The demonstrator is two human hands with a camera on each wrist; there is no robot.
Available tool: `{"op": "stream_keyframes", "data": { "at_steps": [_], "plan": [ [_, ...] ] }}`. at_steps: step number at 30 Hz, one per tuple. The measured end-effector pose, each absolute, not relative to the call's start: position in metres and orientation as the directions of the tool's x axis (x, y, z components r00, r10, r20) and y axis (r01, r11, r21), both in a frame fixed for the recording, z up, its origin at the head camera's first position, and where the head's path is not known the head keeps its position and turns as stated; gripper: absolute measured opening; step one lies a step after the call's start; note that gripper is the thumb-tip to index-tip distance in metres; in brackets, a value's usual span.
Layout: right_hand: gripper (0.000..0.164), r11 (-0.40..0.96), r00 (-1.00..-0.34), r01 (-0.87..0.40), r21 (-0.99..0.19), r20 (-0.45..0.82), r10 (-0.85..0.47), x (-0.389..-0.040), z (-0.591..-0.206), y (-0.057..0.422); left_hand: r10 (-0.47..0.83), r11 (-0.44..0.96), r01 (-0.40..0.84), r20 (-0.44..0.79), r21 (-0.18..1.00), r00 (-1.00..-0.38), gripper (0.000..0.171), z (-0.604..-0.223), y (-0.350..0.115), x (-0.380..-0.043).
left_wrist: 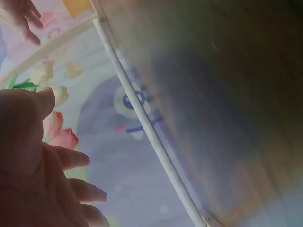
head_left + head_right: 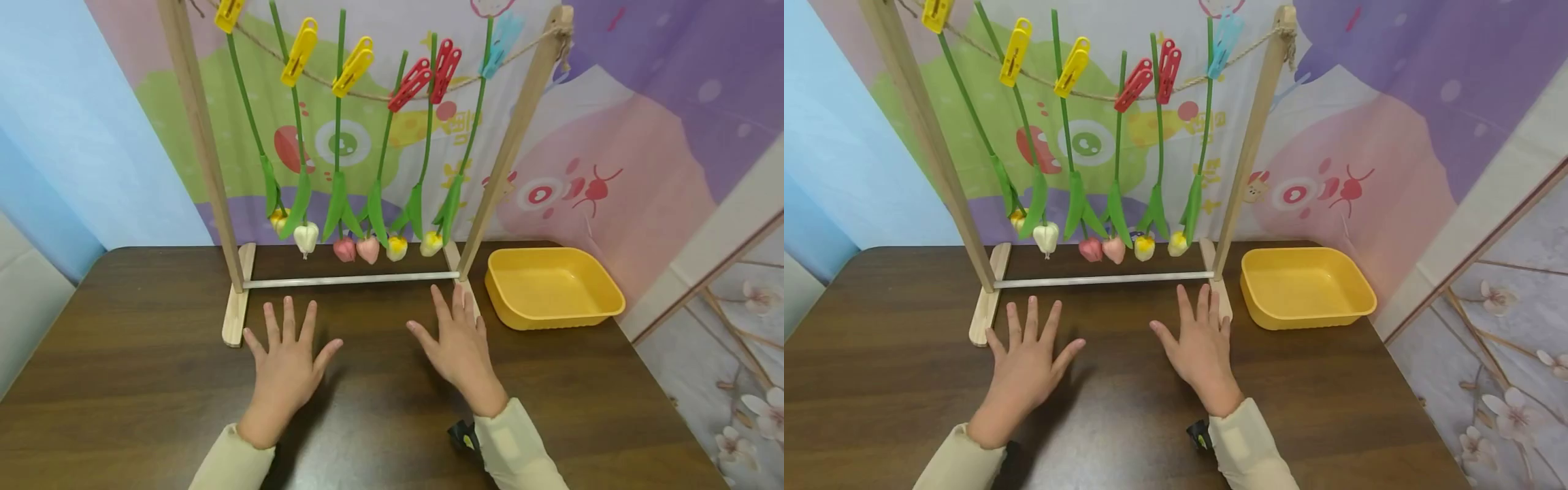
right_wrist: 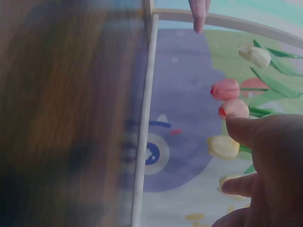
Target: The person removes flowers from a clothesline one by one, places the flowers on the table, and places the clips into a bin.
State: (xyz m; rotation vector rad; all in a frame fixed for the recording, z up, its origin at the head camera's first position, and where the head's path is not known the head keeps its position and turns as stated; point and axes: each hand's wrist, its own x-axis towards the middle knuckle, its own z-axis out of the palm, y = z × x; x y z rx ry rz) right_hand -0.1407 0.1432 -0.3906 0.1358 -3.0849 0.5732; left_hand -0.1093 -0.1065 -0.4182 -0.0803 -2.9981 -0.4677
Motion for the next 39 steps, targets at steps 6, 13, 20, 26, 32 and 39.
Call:
{"op": "stream_keyframes", "data": {
  "at_steps": [6, 13, 20, 26, 32, 39],
  "plan": [
    [0.074, 0.927, -0.995, -0.084, -0.365, 0.082, -0.059, -0.151, -0.387, 0.156, 0.005, 0.948, 0.041, 0.114, 0.317, -0.993, 0.074, -0.414, -0.120, -0.115],
    [0.070, 0.923, -0.981, -0.108, -0.370, 0.189, -0.039, -0.166, -0.371, 0.171, -0.041, 0.935, 0.012, 0.142, 0.355, -0.989, 0.074, -0.409, -0.143, -0.123],
    [0.069, 0.921, -0.957, -0.098, -0.376, 0.291, 0.017, -0.182, -0.348, 0.189, -0.077, 0.850, -0.027, 0.074, 0.526, -0.994, 0.081, -0.400, -0.173, -0.139],
    [0.065, 0.896, -0.940, -0.106, -0.431, 0.337, 0.051, -0.201, -0.335, 0.202, -0.128, 0.753, -0.044, 0.080, 0.657, -0.989, 0.081, -0.397, -0.194, -0.153],
    [0.068, 0.820, -0.947, -0.111, -0.562, 0.310, 0.084, -0.226, -0.329, 0.210, -0.176, 0.615, -0.025, 0.106, 0.788, -0.979, 0.078, -0.391, -0.212, -0.166],
    [0.066, 0.679, -0.959, -0.094, -0.728, 0.250, 0.135, -0.253, -0.328, 0.215, -0.192, 0.520, 0.010, 0.128, 0.854, -0.973, 0.075, -0.381, -0.220, -0.179]
  ]
}}
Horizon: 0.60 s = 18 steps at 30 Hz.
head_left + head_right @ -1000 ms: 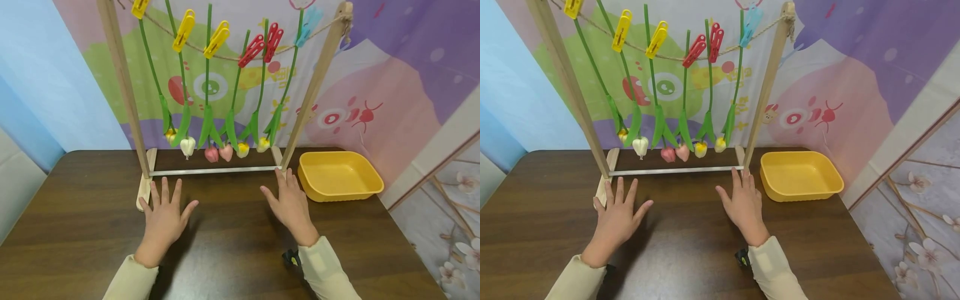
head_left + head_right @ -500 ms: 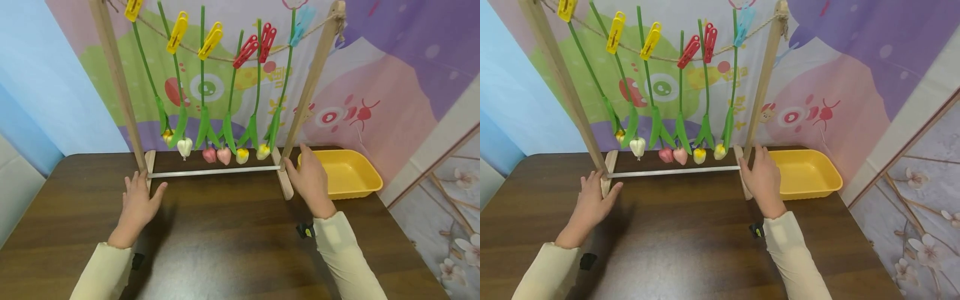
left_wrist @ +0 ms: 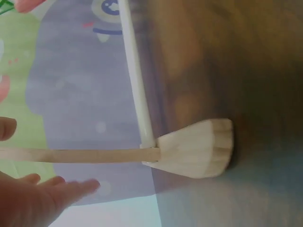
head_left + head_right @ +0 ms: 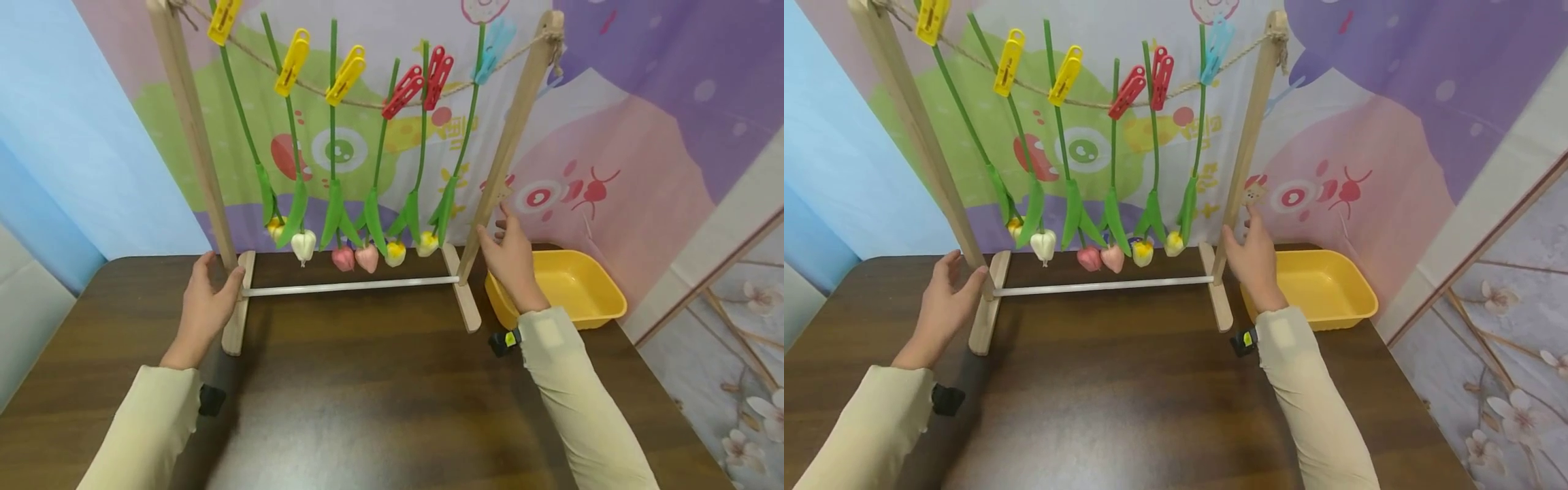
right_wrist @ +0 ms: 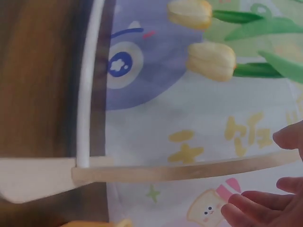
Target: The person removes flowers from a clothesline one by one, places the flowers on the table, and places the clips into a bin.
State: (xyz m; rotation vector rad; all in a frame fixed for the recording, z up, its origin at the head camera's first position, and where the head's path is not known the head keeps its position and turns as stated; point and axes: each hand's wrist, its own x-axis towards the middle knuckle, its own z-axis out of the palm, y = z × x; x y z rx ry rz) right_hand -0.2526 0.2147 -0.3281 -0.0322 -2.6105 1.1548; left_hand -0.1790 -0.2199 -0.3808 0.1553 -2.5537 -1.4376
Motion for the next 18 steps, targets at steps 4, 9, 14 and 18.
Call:
{"op": "stream_keyframes", "data": {
  "at_steps": [4, 9, 14, 18],
  "plan": [
    [0.066, 0.619, -0.968, -0.071, -0.782, 0.203, 0.145, -0.263, -0.322, 0.214, -0.201, 0.474, 0.018, 0.127, 0.880, -0.971, 0.076, -0.376, -0.220, -0.188],
    [0.066, 0.553, -0.975, -0.085, -0.829, 0.183, 0.125, -0.273, -0.314, 0.213, -0.230, 0.459, 0.032, 0.154, 0.888, -0.961, 0.070, -0.371, -0.219, -0.197],
    [0.057, 0.529, -0.969, -0.138, -0.837, 0.225, 0.103, -0.280, -0.306, 0.208, -0.273, 0.503, 0.054, 0.218, 0.862, -0.937, 0.055, -0.369, -0.215, -0.205],
    [0.045, 0.577, -0.958, -0.138, -0.805, 0.256, 0.129, -0.282, -0.302, 0.204, -0.322, 0.550, 0.051, 0.268, 0.833, -0.908, 0.035, -0.369, -0.211, -0.209]
  ]
}}
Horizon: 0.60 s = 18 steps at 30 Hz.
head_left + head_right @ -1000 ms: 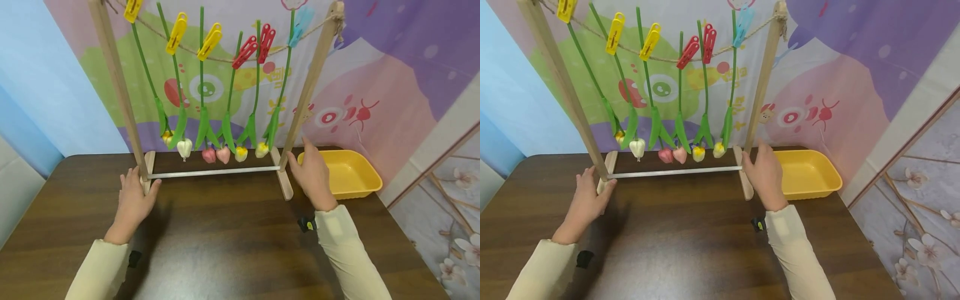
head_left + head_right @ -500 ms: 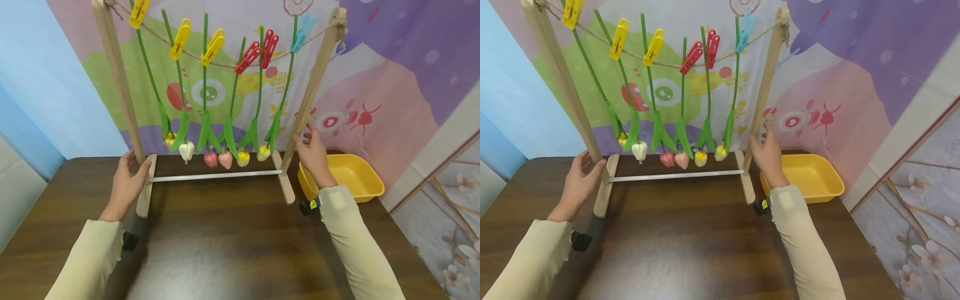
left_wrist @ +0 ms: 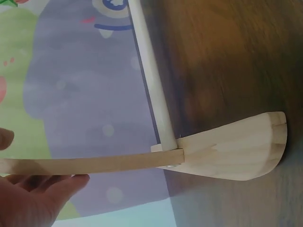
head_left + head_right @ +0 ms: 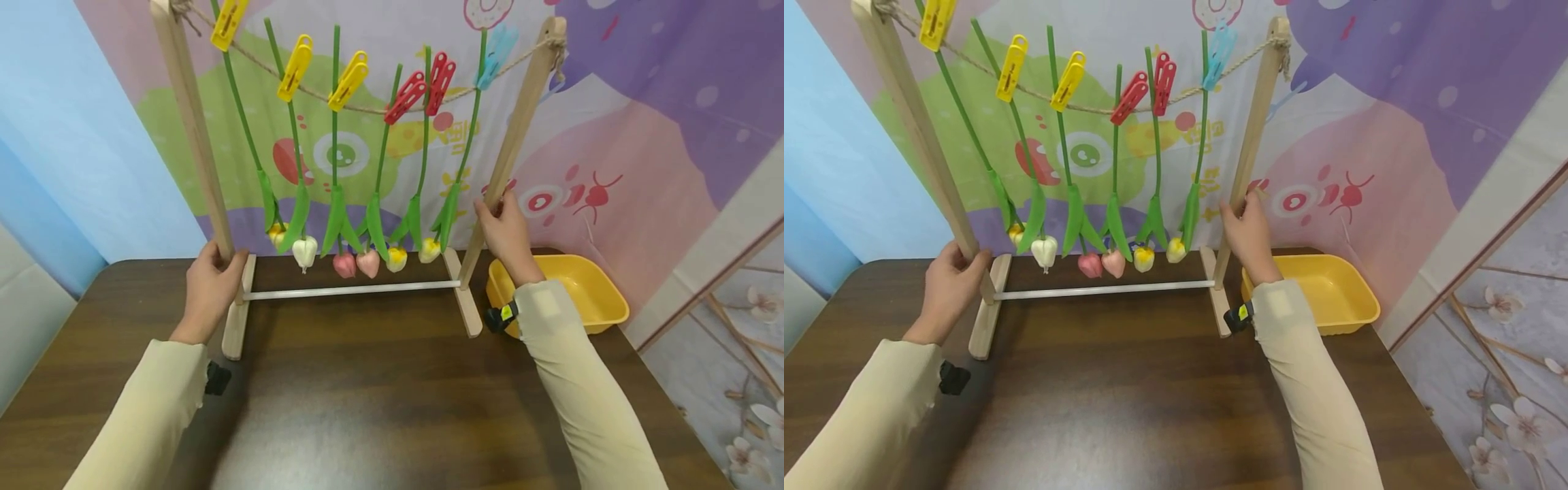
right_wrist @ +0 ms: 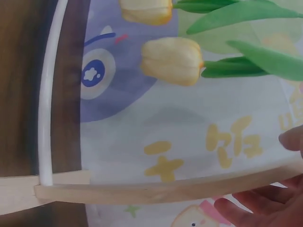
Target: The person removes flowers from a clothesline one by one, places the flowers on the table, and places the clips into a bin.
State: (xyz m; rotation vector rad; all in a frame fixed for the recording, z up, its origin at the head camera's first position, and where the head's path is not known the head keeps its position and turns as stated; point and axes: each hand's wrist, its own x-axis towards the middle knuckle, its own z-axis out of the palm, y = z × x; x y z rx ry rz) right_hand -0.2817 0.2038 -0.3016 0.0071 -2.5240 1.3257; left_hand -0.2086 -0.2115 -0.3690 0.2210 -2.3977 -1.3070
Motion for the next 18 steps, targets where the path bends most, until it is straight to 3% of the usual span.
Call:
{"op": "stream_keyframes", "data": {
  "at_steps": [8, 18],
  "plan": [
    [0.033, 0.657, -0.922, -0.178, -0.733, 0.357, 0.149, -0.2851, -0.2978, 0.2004, -0.341, 0.620, 0.041, 0.316, 0.783, -0.885, 0.031, -0.3676, -0.2080, -0.2108],
    [0.032, 0.699, -0.918, -0.168, -0.695, 0.368, 0.145, -0.2853, -0.2959, 0.1979, -0.347, 0.663, 0.016, 0.326, 0.749, -0.879, 0.032, -0.3688, -0.2069, -0.2125]
  ]
}}
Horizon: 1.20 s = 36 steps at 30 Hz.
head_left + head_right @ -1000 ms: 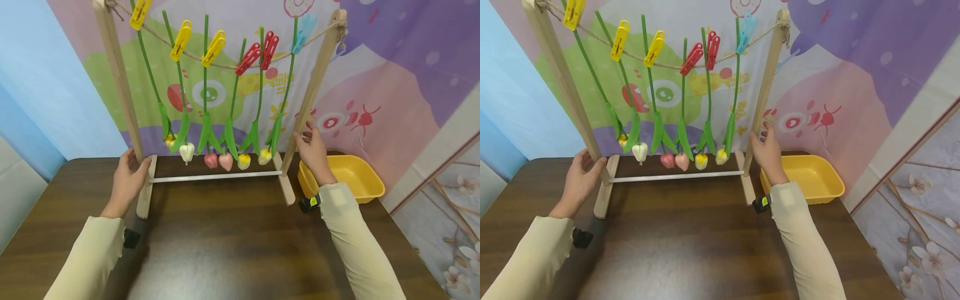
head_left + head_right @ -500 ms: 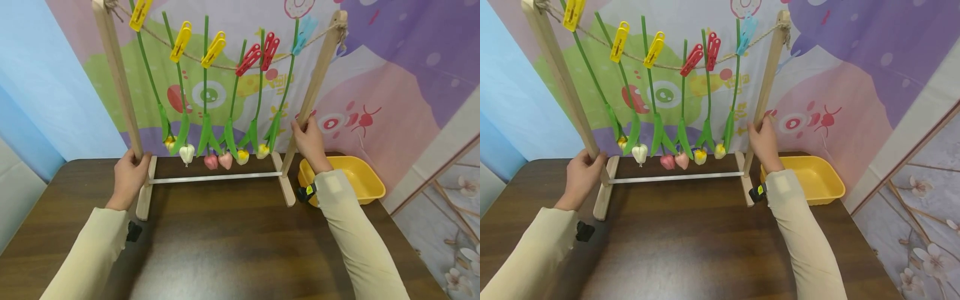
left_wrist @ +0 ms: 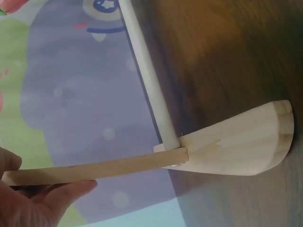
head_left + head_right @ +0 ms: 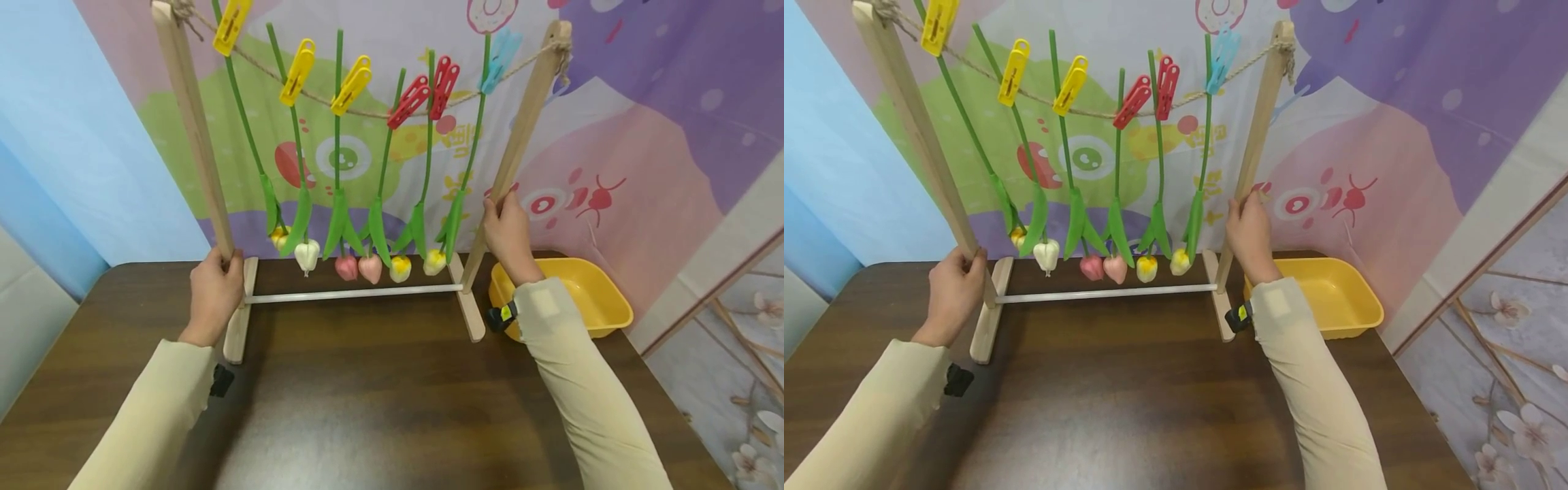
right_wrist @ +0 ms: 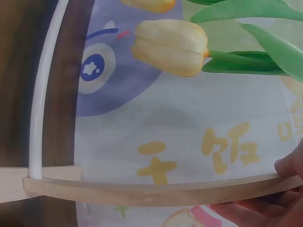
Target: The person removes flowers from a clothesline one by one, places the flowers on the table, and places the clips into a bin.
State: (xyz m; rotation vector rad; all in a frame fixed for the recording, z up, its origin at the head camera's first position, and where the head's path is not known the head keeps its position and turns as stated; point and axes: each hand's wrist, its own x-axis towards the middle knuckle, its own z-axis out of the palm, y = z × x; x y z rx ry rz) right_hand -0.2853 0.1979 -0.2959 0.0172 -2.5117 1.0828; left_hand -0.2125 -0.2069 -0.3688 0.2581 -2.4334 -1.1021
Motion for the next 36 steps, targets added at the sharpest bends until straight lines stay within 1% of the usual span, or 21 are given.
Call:
{"op": "stream_keyframes", "data": {
  "at_steps": [13, 18, 24, 31, 36],
  "plan": [
    [0.033, 0.716, -0.915, -0.163, -0.678, 0.376, 0.148, -0.2831, -0.2947, 0.1962, -0.341, 0.688, 0.008, 0.333, 0.726, -0.879, 0.033, -0.3687, -0.2091, -0.2086],
    [0.035, 0.705, -0.923, -0.156, -0.692, 0.356, 0.145, -0.2832, -0.2949, 0.1948, -0.339, 0.684, 0.002, 0.320, 0.730, -0.885, 0.035, -0.3690, -0.2098, -0.2067],
    [0.033, 0.695, -0.920, -0.165, -0.700, 0.364, 0.149, -0.2815, -0.2964, 0.1961, -0.337, 0.684, -0.003, 0.312, 0.729, -0.888, 0.034, -0.3690, -0.2078, -0.2077],
    [0.036, 0.689, -0.919, -0.153, -0.709, 0.358, 0.165, -0.2820, -0.2980, 0.1975, -0.344, 0.685, 0.016, 0.342, 0.728, -0.875, 0.031, -0.3709, -0.2078, -0.2121],
    [0.036, 0.683, -0.918, -0.153, -0.714, 0.358, 0.168, -0.2838, -0.2970, 0.1960, -0.342, 0.684, 0.013, 0.337, 0.729, -0.877, 0.033, -0.3713, -0.2099, -0.2134]
  ]
}}
